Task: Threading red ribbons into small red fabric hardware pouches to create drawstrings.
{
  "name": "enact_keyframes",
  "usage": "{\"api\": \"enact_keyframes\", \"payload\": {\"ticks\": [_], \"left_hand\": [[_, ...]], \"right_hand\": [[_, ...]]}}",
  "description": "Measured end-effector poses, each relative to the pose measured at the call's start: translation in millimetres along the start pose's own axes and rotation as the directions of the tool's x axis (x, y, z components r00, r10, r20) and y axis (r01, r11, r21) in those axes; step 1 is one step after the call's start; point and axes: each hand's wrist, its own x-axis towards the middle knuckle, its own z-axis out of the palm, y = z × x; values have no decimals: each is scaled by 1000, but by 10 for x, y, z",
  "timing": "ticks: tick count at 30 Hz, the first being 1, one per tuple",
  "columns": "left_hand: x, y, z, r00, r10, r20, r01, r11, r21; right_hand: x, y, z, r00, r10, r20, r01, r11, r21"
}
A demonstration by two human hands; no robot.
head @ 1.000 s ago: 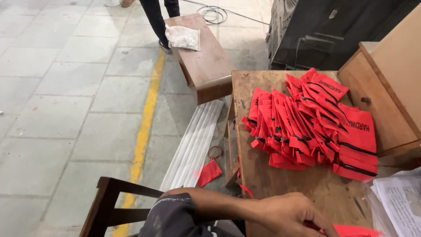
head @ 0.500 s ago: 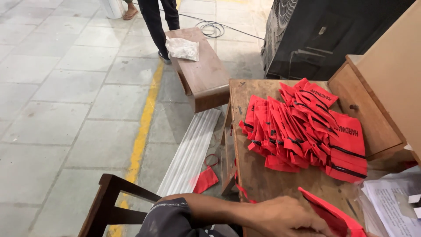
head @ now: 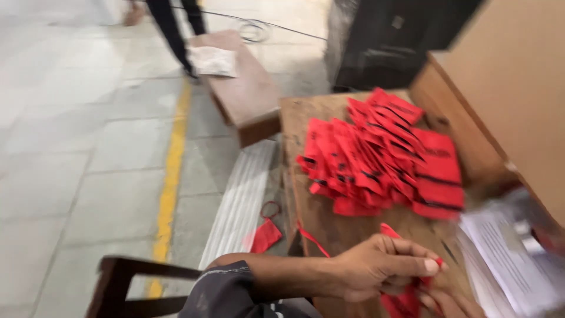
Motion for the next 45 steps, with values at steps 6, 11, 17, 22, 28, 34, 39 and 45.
{"api": "enact_keyframes", "payload": {"ticks": [6, 11, 17, 22, 28, 34, 39, 45], "left_hand": [[288, -84, 134, 997, -76, -31, 80, 980, 184], [467, -81, 121, 990, -68, -125, 105, 944, 312], [615, -168, 178, 989, -133, -69, 143, 974, 176], [754, -311, 152, 996, -74, -41, 81, 972, 220], [840, -286, 177, 998, -45, 44, 25, 924, 382], [788, -129, 282, 982, -162, 98, 48, 715, 697], [773, -53, 382, 968, -213, 133, 33, 633, 774], [699, -9, 434, 979, -71, 192, -151, 380, 912]], "right_hand": [[-1279, -3171, 2963, 846, -517, -132, 282, 643, -712], [-1350, -3373, 3149, 682, -542, -492, 476, 839, -265], [-1341, -3457, 3068, 729, -528, -435, 400, 845, -354], [-1345, -3503, 3090, 672, -662, -332, 293, 649, -702], [-1398, -3640, 3099, 620, -730, -287, 305, 561, -770], [-1389, -3794, 3018, 599, -779, -183, 198, 366, -910], [-1424, -3787, 2824, 649, -758, -63, 378, 393, -838], [-1438, -3580, 2707, 749, -651, -124, 433, 623, -652]]}}
